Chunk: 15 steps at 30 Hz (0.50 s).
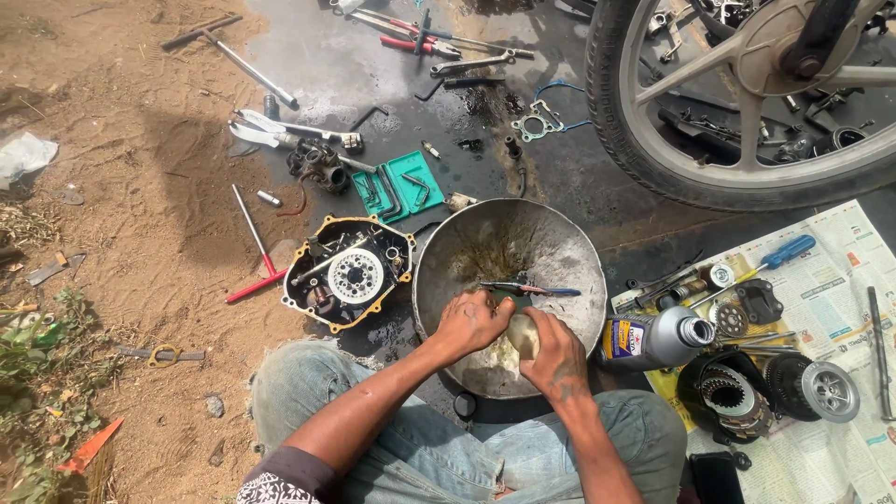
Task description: The recorder is cleaning and lubricating motorcycle clutch hub components in a basin of fluid using a brush and a small tool.
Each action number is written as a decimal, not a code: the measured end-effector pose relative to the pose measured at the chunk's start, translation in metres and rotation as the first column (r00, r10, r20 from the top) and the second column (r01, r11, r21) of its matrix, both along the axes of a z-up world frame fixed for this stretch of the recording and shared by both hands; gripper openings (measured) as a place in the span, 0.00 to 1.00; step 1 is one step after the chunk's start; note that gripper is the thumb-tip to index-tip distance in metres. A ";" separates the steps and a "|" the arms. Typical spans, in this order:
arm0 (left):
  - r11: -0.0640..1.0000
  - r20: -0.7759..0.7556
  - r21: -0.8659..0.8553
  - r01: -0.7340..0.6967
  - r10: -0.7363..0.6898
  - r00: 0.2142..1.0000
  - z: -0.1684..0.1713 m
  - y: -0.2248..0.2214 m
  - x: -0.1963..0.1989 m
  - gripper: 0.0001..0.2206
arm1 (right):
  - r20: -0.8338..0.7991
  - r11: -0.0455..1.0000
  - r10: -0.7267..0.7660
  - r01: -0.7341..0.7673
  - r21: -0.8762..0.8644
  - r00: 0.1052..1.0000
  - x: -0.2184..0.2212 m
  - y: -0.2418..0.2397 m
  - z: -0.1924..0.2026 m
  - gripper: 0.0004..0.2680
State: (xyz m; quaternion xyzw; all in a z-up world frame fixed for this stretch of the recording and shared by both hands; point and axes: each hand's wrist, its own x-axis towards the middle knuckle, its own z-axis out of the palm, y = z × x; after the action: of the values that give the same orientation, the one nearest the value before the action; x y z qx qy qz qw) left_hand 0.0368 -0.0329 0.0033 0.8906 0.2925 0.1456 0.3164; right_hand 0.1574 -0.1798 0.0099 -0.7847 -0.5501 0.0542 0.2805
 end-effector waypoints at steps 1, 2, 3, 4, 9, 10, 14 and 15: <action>1.000 -0.001 -0.006 -0.004 0.004 1.000 -0.004 -0.002 -0.003 0.18 | -0.001 1.000 0.004 -0.004 -0.006 1.000 -0.002 0.001 0.005 0.23; 1.000 0.001 0.016 -0.009 0.009 1.000 -0.008 -0.001 -0.005 0.17 | 0.007 1.000 -0.016 0.016 -0.010 1.000 -0.003 0.003 0.011 0.22; 0.999 0.003 0.038 -0.015 0.015 1.000 -0.011 -0.001 -0.006 0.16 | 0.014 0.999 -0.036 0.037 -0.013 0.999 -0.004 0.005 0.017 0.21; 0.999 0.003 0.036 -0.018 0.018 1.000 0.004 0.002 -0.007 0.16 | 0.014 0.999 -0.033 0.033 -0.016 0.999 0.001 0.005 0.013 0.21; 0.896 0.203 0.379 0.231 -0.324 0.924 0.040 0.012 -0.007 0.20 | -0.576 0.977 0.158 -0.213 -0.029 0.802 0.022 -0.001 -0.010 0.18; 0.898 0.204 0.377 0.228 -0.320 0.925 0.046 0.008 -0.005 0.20 | -0.577 0.976 0.159 -0.217 -0.032 0.801 0.019 0.000 -0.007 0.18; 0.997 -0.062 0.000 0.078 -0.078 0.995 0.009 0.001 0.004 0.24 | -0.287 1.000 0.021 -0.013 0.027 0.958 0.009 0.003 -0.003 0.18; 0.995 -0.137 -0.095 -0.018 0.004 0.991 -0.016 0.000 0.006 0.25 | -0.116 0.997 -0.015 0.023 0.070 0.993 0.007 0.003 -0.003 0.19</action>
State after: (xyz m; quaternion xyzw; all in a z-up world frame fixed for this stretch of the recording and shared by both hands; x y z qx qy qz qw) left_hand 0.0431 -0.0326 -0.0128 0.8805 0.3251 0.0719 0.3374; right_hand 0.1645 -0.1768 0.0066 -0.7749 -0.5270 0.0773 0.3404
